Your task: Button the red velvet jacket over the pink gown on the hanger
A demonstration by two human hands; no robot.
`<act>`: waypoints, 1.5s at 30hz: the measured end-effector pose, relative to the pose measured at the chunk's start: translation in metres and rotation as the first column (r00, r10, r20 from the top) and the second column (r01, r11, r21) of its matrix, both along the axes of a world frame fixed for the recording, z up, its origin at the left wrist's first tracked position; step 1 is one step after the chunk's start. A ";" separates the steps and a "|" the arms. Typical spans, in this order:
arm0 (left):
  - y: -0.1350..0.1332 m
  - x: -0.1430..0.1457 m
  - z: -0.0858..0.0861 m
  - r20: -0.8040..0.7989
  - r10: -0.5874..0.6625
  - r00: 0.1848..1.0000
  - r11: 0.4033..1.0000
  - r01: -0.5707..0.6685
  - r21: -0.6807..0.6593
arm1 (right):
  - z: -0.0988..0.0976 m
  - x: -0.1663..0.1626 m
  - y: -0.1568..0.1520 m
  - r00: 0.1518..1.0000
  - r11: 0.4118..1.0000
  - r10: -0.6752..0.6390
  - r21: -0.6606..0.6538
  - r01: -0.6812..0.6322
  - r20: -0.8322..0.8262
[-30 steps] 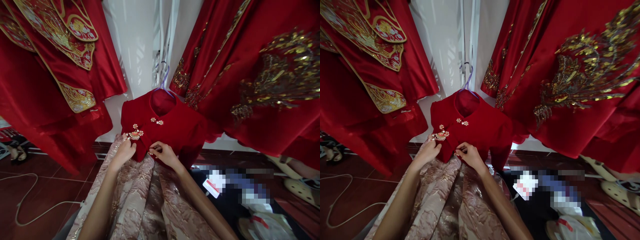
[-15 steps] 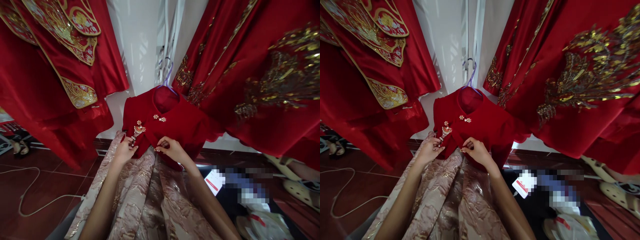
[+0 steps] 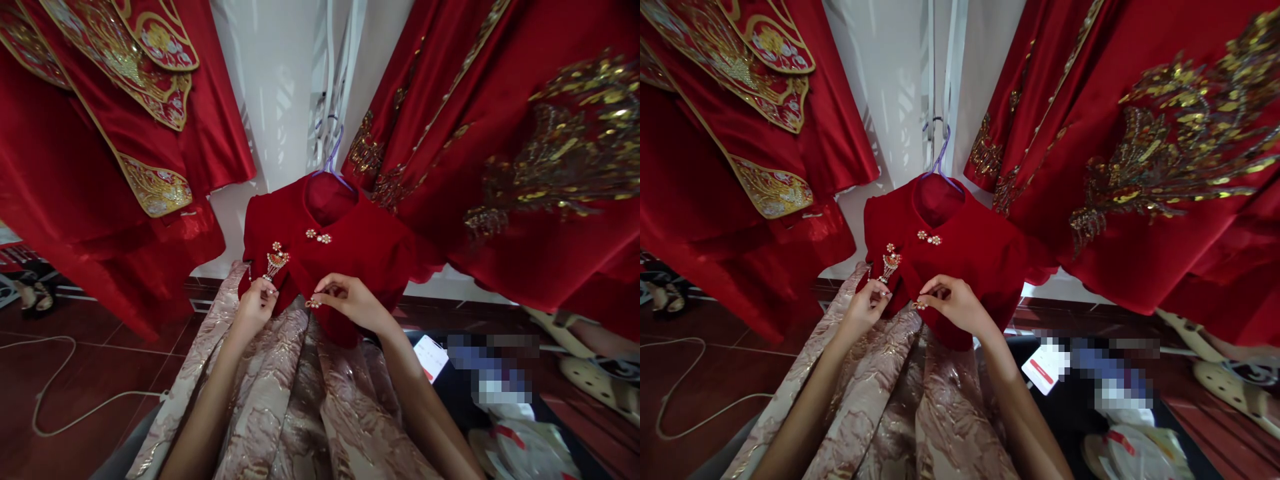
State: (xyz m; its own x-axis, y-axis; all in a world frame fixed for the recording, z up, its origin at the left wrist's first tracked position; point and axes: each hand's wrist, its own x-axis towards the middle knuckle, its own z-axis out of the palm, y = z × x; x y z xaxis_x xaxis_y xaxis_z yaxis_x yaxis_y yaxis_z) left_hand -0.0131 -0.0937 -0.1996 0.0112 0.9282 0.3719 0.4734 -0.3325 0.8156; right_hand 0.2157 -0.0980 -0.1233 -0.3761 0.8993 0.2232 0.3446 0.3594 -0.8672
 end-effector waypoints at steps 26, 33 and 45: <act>-0.001 0.008 -0.008 0.300 0.012 0.954 0.997 0.013 -0.081 | -0.072 -0.073 0.010 0.967 0.942 -0.239 0.220 0.252 -0.083; -0.001 0.007 -0.016 0.271 -0.054 0.961 0.995 0.075 -0.065 | -0.069 -0.061 0.011 0.992 0.975 -0.124 0.180 0.128 -0.036; -0.005 0.004 -0.013 0.026 0.074 0.997 0.997 -0.074 0.022 | -0.007 -0.010 0.006 0.933 0.956 -0.251 0.087 0.281 -0.257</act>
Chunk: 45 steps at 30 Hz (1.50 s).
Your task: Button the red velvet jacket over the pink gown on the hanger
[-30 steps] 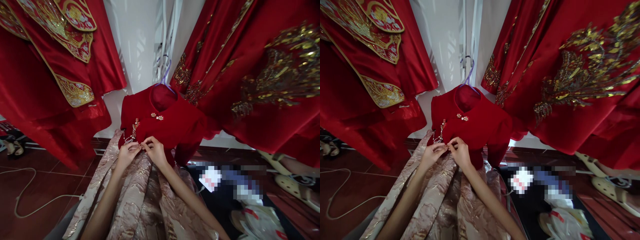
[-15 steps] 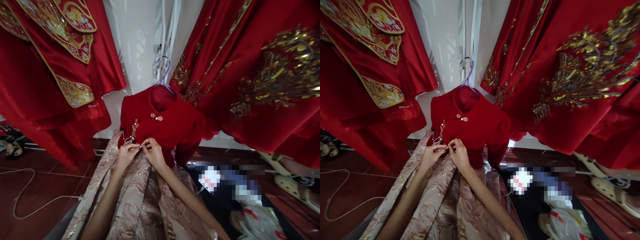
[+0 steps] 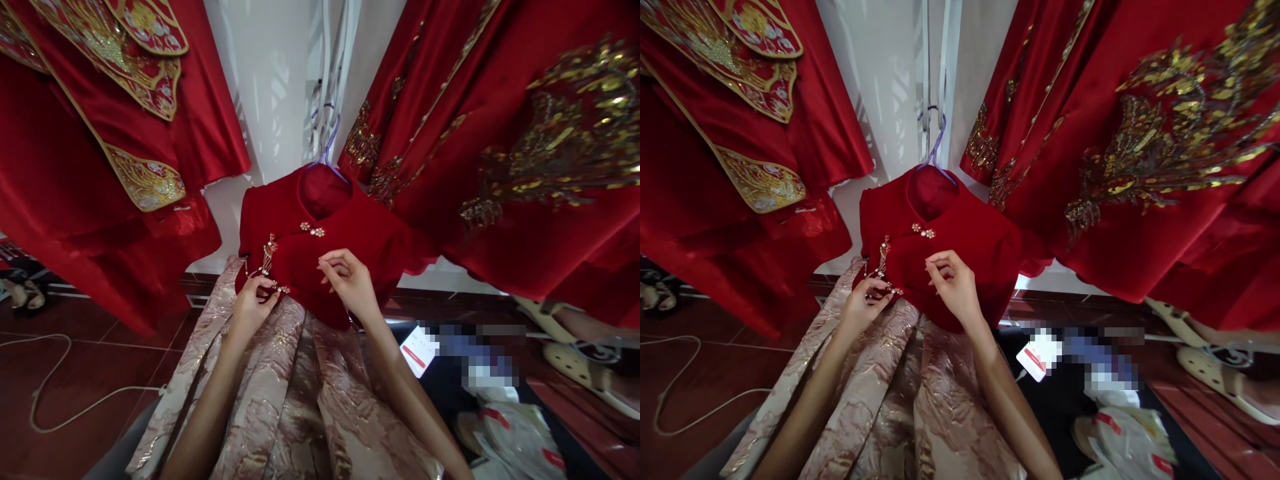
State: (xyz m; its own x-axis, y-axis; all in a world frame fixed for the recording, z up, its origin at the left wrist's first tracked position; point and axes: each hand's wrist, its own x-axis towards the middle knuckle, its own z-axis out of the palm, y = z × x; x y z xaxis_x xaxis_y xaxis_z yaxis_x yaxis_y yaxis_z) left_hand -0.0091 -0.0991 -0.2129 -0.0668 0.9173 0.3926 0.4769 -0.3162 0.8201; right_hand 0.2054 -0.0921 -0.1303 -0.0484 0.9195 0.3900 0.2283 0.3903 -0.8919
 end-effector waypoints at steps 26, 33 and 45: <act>-0.005 0.011 0.001 0.007 -0.017 1.000 1.000 0.017 0.007 | -0.057 -0.036 0.012 0.943 0.989 0.149 -0.040 -0.144 0.297; -0.007 0.010 0.005 0.015 -0.021 1.000 0.998 0.020 0.052 | -0.057 -0.036 0.010 0.937 0.987 0.159 -0.024 -0.160 0.312; -0.004 0.018 0.004 0.125 -0.028 0.992 0.998 0.034 -0.045 | -0.059 -0.036 0.013 0.945 0.990 0.134 -0.081 -0.115 0.299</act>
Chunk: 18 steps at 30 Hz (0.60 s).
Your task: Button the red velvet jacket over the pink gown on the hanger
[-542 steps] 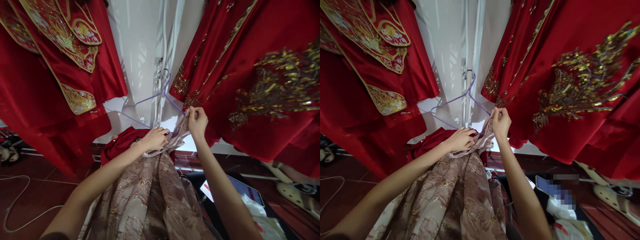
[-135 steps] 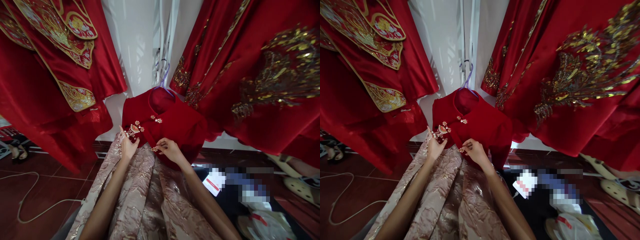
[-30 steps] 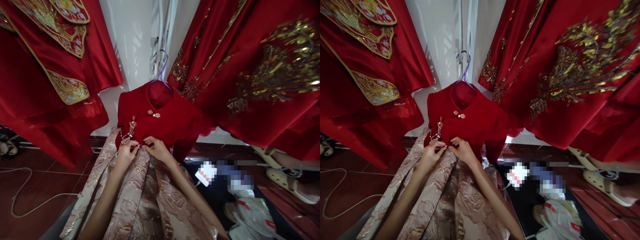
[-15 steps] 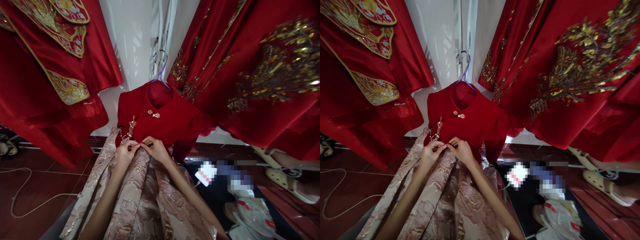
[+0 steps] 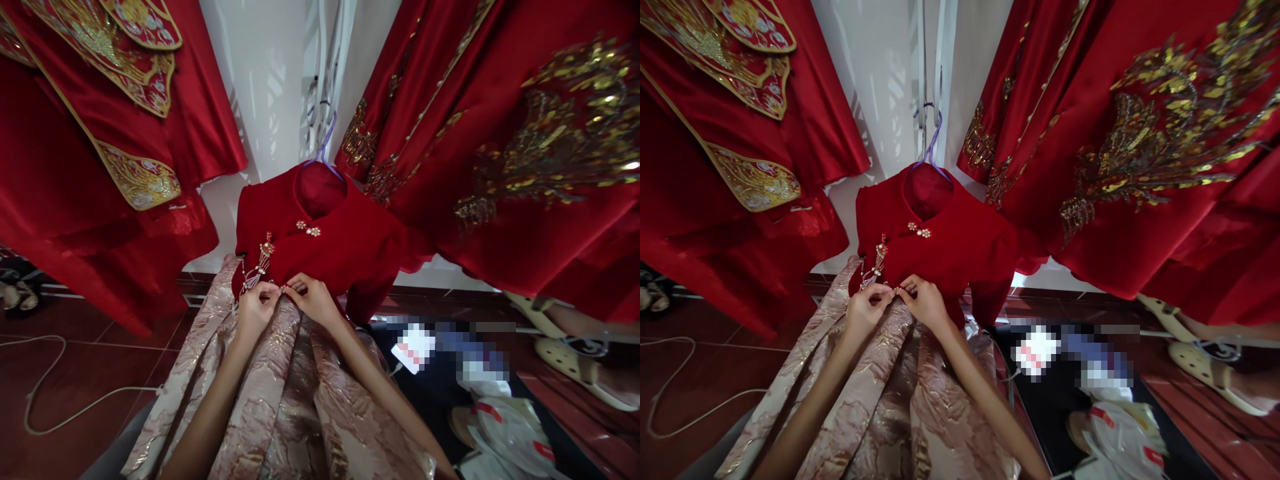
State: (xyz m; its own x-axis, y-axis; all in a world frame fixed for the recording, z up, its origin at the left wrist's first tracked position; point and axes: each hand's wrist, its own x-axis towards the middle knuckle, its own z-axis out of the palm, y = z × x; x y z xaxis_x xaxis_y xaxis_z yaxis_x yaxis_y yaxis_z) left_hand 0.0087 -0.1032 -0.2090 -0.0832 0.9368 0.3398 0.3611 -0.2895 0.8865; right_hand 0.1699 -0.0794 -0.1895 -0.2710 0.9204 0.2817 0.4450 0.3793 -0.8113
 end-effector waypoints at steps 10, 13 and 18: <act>0.056 -0.002 0.025 0.714 -0.048 0.699 0.985 0.150 -0.081 | 0.032 0.045 0.002 0.929 0.912 0.365 -0.176 -0.370 -0.061; 0.057 0.002 0.034 0.760 -0.121 0.638 0.971 0.235 -0.043 | 0.034 0.048 0.003 0.930 0.910 0.360 -0.189 -0.369 -0.079; 0.063 0.009 0.035 0.718 -0.111 0.687 0.984 0.177 -0.017 | 0.033 0.045 0.002 0.930 0.913 0.357 -0.178 -0.367 -0.086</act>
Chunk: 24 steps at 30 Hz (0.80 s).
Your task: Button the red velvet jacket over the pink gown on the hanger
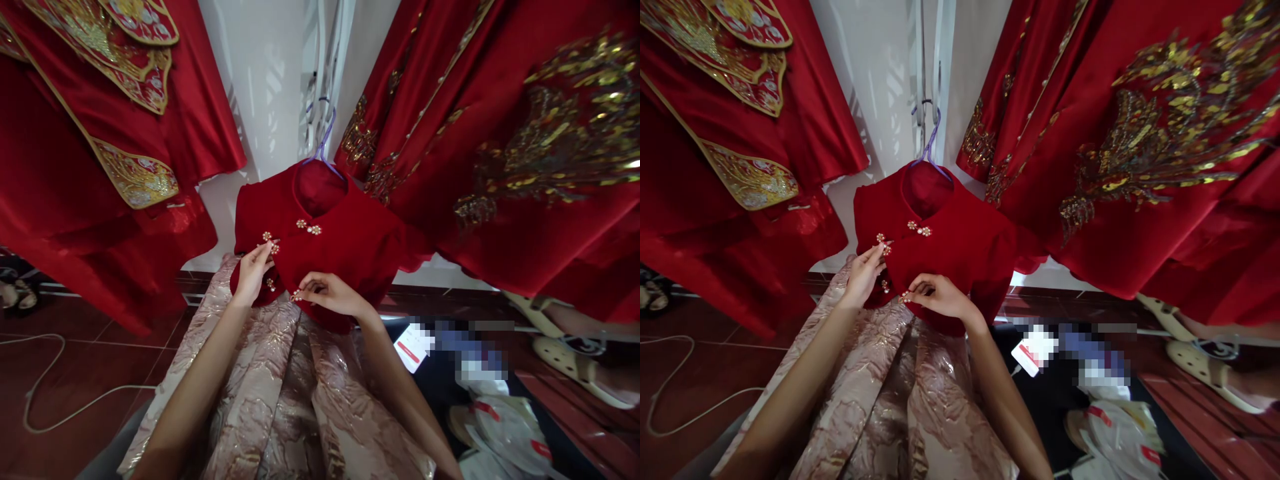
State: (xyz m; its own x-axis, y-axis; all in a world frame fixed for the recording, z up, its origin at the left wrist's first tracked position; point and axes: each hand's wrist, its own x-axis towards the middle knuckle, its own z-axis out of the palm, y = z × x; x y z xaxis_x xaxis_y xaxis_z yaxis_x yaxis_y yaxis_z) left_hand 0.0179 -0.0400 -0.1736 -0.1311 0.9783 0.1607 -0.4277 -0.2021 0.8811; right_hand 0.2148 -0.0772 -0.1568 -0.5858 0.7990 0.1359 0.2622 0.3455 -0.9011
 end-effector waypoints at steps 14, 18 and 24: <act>0.009 0.024 0.033 -0.429 0.016 0.903 0.990 0.045 0.131 | 0.005 0.014 -0.002 0.986 0.993 0.117 -0.042 -0.113 0.117; 0.018 0.034 0.061 -0.704 0.245 0.666 0.879 0.154 0.451 | 0.012 0.034 -0.003 0.962 0.969 0.211 -0.170 -0.182 0.174; 0.023 0.022 0.090 -0.817 0.565 0.118 0.739 0.368 0.564 | 0.024 0.056 -0.006 0.955 0.949 0.231 -0.261 -0.179 0.186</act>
State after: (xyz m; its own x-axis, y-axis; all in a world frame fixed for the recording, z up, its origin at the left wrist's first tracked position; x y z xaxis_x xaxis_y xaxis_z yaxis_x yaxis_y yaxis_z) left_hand 0.0397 -0.0175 -0.0835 0.4927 0.5902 0.6395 0.6880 -0.7142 0.1290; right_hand 0.2703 -0.0836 -0.1331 -0.7345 0.6518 -0.1887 0.4022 0.1941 -0.8947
